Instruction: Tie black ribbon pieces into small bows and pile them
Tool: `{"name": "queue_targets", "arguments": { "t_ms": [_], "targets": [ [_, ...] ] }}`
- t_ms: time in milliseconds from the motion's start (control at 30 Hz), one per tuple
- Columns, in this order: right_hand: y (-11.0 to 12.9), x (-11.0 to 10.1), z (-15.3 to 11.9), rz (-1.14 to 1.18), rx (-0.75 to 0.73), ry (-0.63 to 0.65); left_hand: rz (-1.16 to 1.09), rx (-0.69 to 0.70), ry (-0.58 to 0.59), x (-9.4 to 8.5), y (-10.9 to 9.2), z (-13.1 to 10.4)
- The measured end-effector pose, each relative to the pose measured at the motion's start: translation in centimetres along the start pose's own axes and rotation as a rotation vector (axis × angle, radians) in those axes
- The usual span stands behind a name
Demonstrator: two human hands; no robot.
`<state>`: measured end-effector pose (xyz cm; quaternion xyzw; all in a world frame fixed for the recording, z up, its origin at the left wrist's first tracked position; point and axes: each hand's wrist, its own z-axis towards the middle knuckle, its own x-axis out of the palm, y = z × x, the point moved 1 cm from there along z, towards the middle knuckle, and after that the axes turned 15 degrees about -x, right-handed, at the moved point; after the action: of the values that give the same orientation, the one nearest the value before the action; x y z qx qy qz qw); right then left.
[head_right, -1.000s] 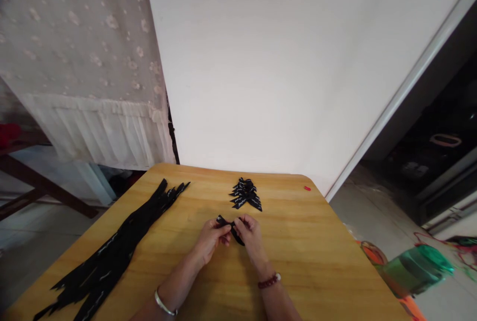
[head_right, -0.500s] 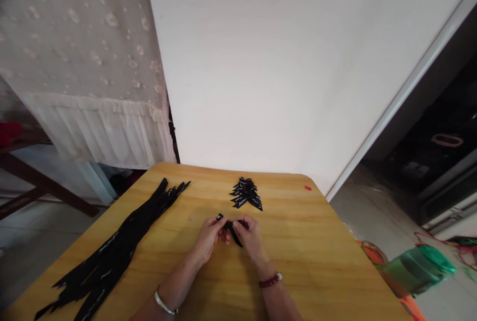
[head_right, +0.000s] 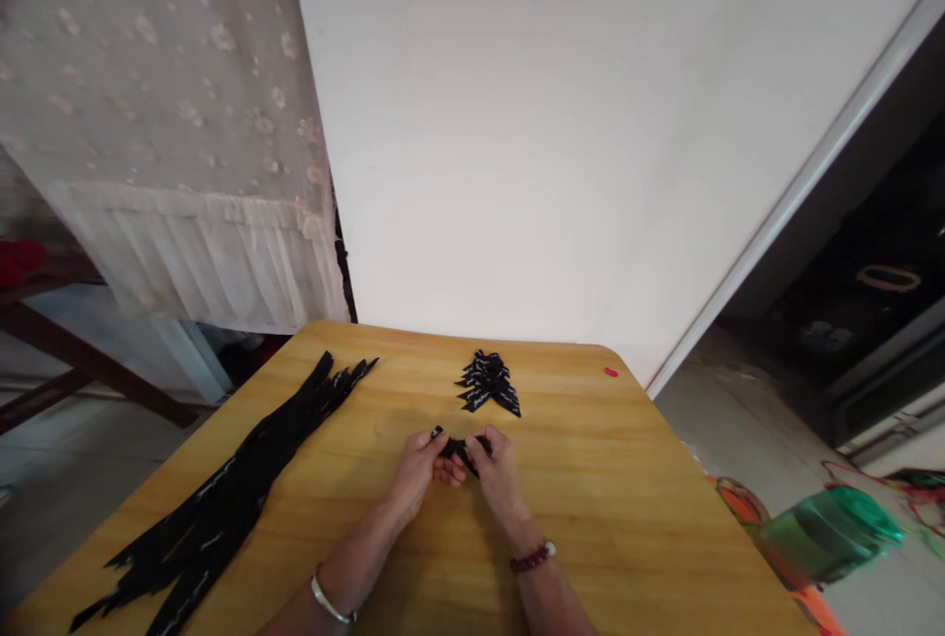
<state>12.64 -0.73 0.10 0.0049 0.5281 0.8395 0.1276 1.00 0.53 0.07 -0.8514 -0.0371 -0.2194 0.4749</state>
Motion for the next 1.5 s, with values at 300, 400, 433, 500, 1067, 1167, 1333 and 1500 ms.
{"name": "queue_targets", "arguments": {
  "t_ms": [300, 400, 433, 500, 1067, 1167, 1333, 1500],
  "targets": [
    [0.3, 0.3, -0.2, 0.059, 0.023, -0.054, -0.03, 0.005, -0.042, 0.2, -0.2, -0.2],
    [0.5, 0.4, -0.3, 0.102, 0.053, -0.064, -0.048, 0.022, -0.063, 0.3, -0.2, -0.2],
    [0.6, 0.4, -0.3, 0.116, 0.06, -0.068, -0.05, 0.028, -0.069, 0.3, -0.2, -0.2],
    [0.5, 0.5, -0.3, 0.134, 0.059, -0.076, -0.054, 0.039, -0.076, 0.2, -0.1, -0.1],
    [1.0, 0.2, -0.1, 0.088, 0.04, -0.063, 0.06, -0.05, -0.009, 0.1, -0.5, -0.6],
    [1.1, 0.3, -0.1, 0.083, 0.037, -0.048, 0.068, -0.032, -0.028, 0.2, -0.5, -0.6],
    [0.8, -0.3, 0.1, 0.092, 0.133, -0.16, -0.053, -0.009, -0.001, 0.0, -0.8, -0.5],
    [0.6, 0.0, 0.0, 0.2, 0.146, 0.089, -0.108, -0.015, 0.019, -0.1, -0.9, -0.2]
  ]
}}
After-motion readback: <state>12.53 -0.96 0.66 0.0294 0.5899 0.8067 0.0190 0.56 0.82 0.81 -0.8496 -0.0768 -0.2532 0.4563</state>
